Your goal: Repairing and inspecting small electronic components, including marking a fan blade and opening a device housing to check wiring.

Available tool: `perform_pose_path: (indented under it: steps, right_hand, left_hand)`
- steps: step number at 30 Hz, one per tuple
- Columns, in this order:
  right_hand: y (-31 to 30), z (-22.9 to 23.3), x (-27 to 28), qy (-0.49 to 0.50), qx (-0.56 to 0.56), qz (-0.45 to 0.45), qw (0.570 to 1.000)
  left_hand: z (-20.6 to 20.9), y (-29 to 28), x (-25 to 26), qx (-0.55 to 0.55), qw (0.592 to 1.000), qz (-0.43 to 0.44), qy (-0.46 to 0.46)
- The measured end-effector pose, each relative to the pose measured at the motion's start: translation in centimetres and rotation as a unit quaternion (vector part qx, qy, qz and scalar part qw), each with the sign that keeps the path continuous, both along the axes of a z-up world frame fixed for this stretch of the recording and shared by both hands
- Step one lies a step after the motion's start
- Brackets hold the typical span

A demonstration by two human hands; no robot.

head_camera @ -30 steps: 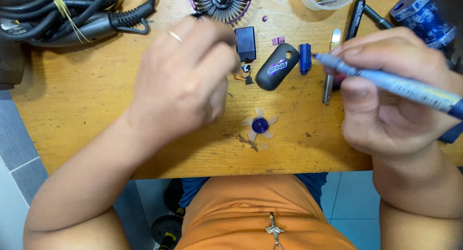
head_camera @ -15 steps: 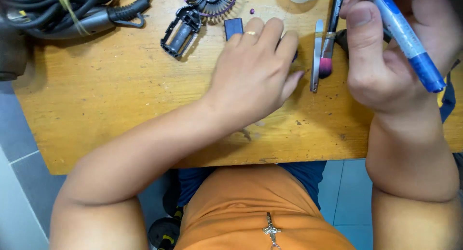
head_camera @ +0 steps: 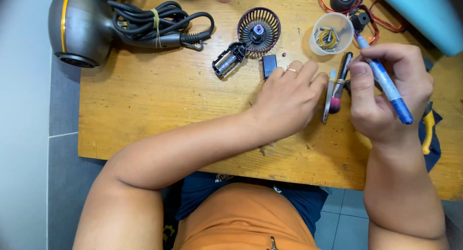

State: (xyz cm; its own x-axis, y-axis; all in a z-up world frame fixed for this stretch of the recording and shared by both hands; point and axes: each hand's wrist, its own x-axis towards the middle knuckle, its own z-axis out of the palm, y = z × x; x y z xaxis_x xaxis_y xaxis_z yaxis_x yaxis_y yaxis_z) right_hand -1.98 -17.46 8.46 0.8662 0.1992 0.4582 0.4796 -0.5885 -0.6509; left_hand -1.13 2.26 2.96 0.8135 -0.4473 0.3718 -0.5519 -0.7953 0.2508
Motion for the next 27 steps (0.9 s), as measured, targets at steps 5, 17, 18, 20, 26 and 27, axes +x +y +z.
perform_pose_path:
  steps: [5, 17, 18, 20, 26, 27]
  right_hand:
    - [0.5, 0.8, 0.4, -0.038, -0.022, 0.005, 0.999]
    - [1.2, 1.6, 0.5, -0.014, -0.003, 0.013, 1.0]
    - [1.2, 1.7, 0.4, -0.011, -0.001, 0.011, 1.0]
    - [1.4, 1.9, 0.5, -0.03, -0.007, 0.029, 0.999]
    - [1.5, 1.5, 0.2, -0.025, -0.029, 0.043, 0.998]
    - [1.6, 1.5, 0.1, -0.024, -0.028, 0.044, 0.998]
  left_hand:
    - [0.7, 3.1, 0.1, 0.041, 0.995, -0.044, 0.084]
    - [4.0, 5.1, -2.1, 0.114, 0.99, -0.049, 0.066]
    - [3.6, 5.6, -2.4, 0.116, 0.99, -0.052, 0.069]
    - [2.9, 6.8, -2.8, 0.133, 0.98, -0.061, 0.135]
    - [0.5, 6.2, -4.3, 0.127, 0.983, -0.02, 0.134]
    - [0.3, 6.1, -4.3, 0.128, 0.982, -0.019, 0.136]
